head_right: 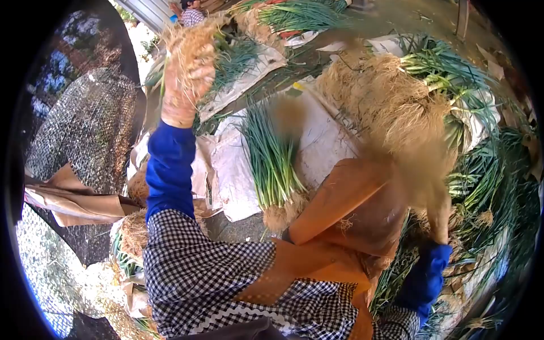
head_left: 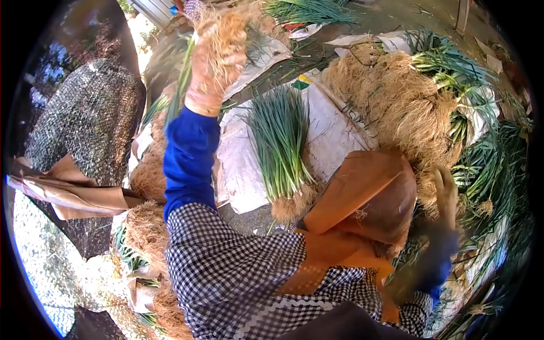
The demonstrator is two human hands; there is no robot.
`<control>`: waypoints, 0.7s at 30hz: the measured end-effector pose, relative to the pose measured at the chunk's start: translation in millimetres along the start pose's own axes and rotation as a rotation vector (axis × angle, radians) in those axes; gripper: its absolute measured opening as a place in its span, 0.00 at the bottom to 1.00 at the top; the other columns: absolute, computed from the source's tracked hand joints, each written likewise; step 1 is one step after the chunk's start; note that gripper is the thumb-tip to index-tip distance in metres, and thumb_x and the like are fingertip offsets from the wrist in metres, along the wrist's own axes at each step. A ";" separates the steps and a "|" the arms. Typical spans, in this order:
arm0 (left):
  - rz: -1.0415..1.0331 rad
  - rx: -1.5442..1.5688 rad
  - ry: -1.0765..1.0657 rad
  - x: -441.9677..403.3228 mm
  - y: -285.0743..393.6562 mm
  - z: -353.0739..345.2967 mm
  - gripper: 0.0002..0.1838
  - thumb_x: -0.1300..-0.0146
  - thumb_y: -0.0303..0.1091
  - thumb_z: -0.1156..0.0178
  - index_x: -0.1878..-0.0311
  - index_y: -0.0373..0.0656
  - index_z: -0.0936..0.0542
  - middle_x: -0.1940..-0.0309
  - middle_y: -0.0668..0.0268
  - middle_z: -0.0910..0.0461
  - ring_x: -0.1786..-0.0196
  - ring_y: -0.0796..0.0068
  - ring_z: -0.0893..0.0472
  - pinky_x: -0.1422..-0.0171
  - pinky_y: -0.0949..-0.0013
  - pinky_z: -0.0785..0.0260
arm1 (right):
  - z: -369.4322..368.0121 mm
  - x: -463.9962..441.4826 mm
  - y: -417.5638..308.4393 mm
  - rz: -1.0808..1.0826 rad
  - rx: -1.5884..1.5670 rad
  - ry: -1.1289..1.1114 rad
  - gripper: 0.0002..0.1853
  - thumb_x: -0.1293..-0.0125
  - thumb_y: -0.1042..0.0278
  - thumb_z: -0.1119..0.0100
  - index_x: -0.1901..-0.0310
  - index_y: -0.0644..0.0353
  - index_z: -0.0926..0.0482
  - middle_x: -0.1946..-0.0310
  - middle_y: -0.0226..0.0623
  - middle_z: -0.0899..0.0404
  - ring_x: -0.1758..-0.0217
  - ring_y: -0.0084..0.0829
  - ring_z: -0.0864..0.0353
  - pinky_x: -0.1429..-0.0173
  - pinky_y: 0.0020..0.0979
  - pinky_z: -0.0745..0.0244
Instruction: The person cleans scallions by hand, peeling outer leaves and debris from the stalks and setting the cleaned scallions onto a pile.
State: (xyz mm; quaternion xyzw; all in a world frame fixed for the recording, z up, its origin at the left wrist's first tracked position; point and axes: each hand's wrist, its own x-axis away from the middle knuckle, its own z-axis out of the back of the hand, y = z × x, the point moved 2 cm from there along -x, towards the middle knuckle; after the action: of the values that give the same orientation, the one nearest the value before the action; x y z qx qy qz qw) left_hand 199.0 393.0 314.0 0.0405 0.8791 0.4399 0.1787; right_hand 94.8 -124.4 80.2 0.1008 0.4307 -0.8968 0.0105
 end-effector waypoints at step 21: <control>0.090 1.245 0.476 172.6 -296.7 129.8 0.26 0.32 0.49 0.59 0.33 0.54 0.39 0.29 0.62 0.52 0.35 0.59 0.35 0.60 0.66 0.26 | 17.4 83.5 1.4 -0.628 -0.575 -0.784 0.17 0.39 0.55 0.44 0.69 0.64 0.23 0.80 0.37 0.23 0.83 0.23 0.28 0.72 0.25 0.29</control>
State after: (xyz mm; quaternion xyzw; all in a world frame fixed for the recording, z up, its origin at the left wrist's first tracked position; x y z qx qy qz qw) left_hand 108.9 350.1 -39.1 0.0746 0.9819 -0.1456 -0.0953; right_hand 10.2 -133.1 73.9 -0.3785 0.6302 -0.6743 -0.0705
